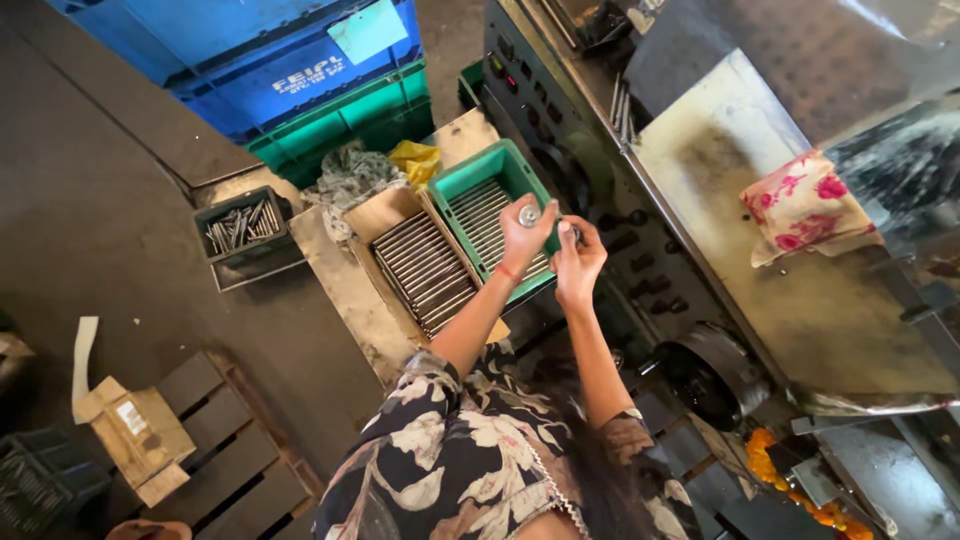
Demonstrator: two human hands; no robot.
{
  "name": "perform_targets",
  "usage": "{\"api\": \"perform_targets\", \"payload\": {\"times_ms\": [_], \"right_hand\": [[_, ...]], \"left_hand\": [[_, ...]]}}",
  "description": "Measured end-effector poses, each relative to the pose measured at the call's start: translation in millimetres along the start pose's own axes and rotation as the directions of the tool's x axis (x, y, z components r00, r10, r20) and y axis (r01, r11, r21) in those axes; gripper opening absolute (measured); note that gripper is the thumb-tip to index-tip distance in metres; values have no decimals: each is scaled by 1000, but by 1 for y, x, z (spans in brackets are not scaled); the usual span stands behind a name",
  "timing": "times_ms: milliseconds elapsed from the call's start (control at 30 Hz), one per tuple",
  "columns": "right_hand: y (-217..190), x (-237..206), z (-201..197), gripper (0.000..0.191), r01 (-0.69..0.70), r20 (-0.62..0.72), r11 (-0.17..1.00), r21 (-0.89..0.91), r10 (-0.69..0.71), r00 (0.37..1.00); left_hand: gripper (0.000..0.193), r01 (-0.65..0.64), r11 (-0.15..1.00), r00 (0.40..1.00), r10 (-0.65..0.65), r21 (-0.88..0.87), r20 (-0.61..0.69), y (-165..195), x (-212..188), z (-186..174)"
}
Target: The person repeatedly picks metal rods from a green bin, places each rod into a grinding machine, operates the machine to grind the rod, removes the rod, and places it into a cardboard box. The cycle continues with multiple rods.
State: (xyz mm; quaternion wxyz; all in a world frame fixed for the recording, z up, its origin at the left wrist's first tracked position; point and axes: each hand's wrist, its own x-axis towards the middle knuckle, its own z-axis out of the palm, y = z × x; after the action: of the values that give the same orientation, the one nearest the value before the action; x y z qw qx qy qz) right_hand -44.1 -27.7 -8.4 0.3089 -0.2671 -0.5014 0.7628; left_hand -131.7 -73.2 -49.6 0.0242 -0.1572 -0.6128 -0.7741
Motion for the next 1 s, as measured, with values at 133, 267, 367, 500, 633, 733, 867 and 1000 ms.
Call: {"api": "perform_targets", "payload": {"times_ms": [133,267,367,500,633,733,867,1000], "right_hand": [[3,6,8,16,81,9,996,-44,-81,997],[6,17,15,16,209,21,976,-55,-208,978],[5,34,10,15,487,206,847,-215,-448,870],[-1,37,10,16,250,80,944,-213,-238,968],[-27,41,16,17,314,-105,949,41,-308,946],[-61,44,-10,18,418,-186,905,75,-399,898],[-72,11,-62,19,488,-281,868,90,-448,849],[-50,-38,-102,22,465,-270,878,-113,-478,836]], "left_hand": [[42,-41,996,999,40,80,19,5,18,1],[44,-49,994,999,47,103,25,13,28,3],[32,423,855,894,-448,-299,-18,15,28,4],[35,350,923,914,-299,-160,276,5,18,-4],[43,183,910,806,-355,372,473,-22,3,-12],[37,-7,684,761,-470,730,448,-43,-26,-21],[28,-244,535,701,-480,809,528,-60,-34,-29],[49,-313,683,684,-320,660,656,-67,-39,-36]]}}
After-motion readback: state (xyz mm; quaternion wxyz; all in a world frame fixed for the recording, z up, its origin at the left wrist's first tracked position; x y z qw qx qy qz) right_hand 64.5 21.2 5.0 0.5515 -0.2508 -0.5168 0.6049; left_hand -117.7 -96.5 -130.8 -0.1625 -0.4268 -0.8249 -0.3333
